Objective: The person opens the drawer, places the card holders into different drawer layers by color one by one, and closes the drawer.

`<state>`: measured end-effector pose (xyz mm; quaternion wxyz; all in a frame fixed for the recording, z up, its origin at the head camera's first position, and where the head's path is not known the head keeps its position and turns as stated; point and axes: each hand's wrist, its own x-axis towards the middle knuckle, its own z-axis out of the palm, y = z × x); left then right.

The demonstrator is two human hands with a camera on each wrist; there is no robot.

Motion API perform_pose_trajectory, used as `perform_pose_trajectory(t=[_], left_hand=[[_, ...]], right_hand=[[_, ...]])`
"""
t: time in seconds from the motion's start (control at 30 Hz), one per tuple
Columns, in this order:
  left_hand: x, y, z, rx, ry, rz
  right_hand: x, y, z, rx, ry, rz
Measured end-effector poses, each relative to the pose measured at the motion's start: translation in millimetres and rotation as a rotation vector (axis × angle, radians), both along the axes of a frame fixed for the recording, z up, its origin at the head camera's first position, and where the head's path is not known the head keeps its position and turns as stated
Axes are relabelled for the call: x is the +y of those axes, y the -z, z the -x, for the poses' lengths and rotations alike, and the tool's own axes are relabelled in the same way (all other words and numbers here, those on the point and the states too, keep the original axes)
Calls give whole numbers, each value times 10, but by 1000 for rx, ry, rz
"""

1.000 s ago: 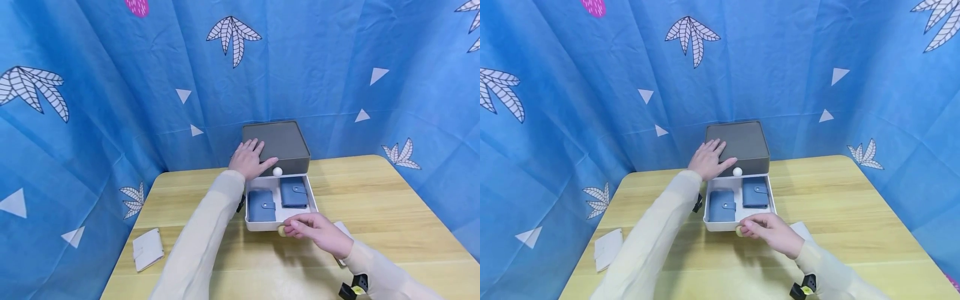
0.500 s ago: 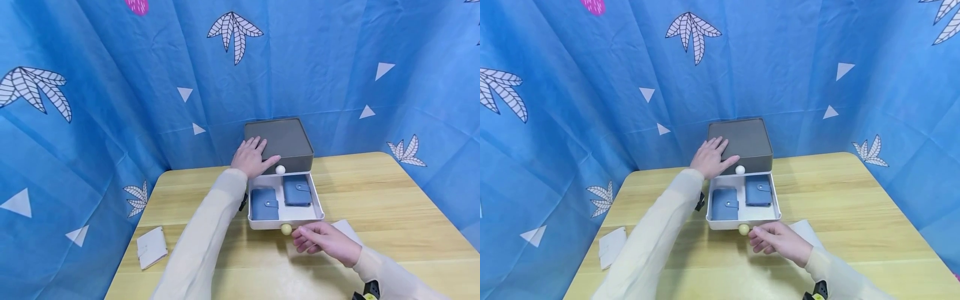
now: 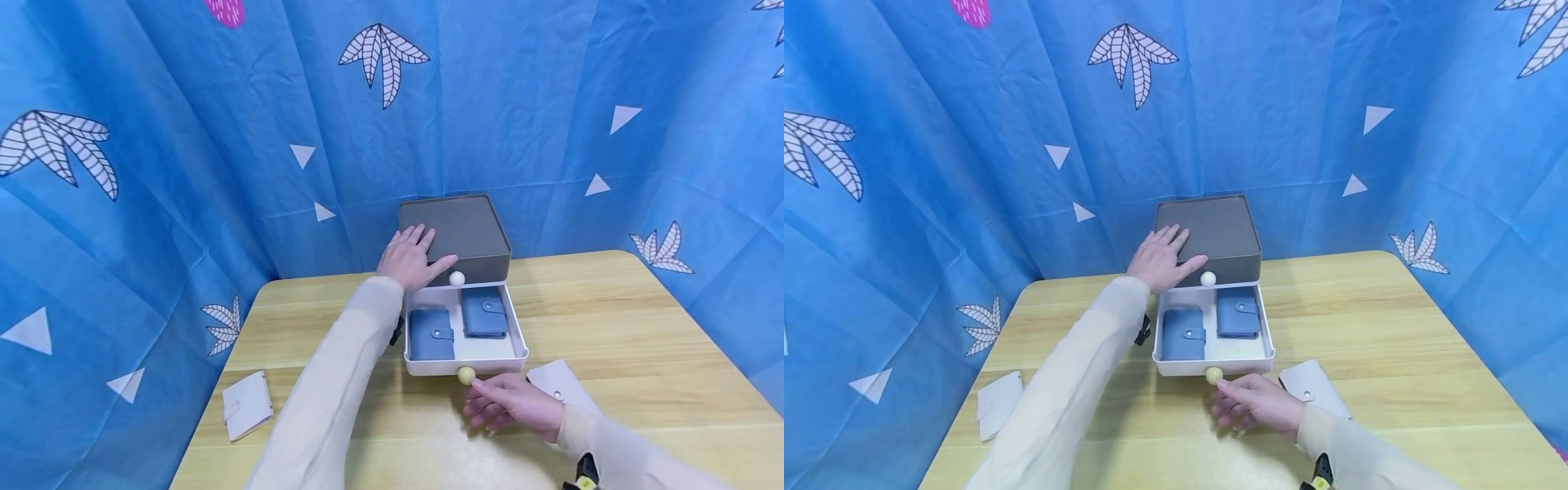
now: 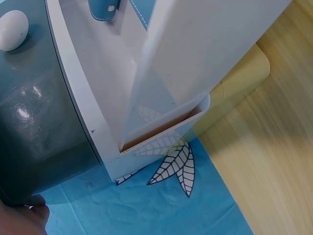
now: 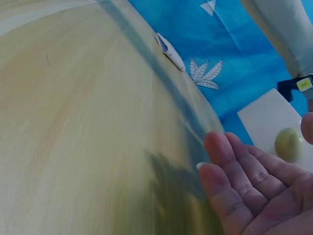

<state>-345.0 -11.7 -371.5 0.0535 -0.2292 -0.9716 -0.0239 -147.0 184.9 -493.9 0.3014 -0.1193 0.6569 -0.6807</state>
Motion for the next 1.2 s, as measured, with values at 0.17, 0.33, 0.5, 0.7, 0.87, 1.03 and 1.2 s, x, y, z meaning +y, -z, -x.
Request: perform_pose_trajectory(t=[0.17, 0.33, 0.5, 0.7, 0.87, 1.03, 1.2], left_hand=[[1, 5, -7, -4, -9, -9], [5, 1, -12, -2, -12, -10], [11, -9, -16, 3, -13, -12], [23, -15, -22, -3, -14, -7], [27, -11, -28, -4, -21, 1], [25, 3, -26, -6, -23, 1], [19, 8, -25, -4, -21, -6]], right_hand=[[-95, 24, 23, 0, -1, 19], [-137, 8, 58, 17, -1, 36], [-140, -3, 72, 36, 25, 39], [-133, -36, 76, 31, 37, 29], [-136, -63, 88, 14, 49, 22], [-133, -72, 99, 12, 66, 17], [-127, -60, 112, 22, 71, 21]])
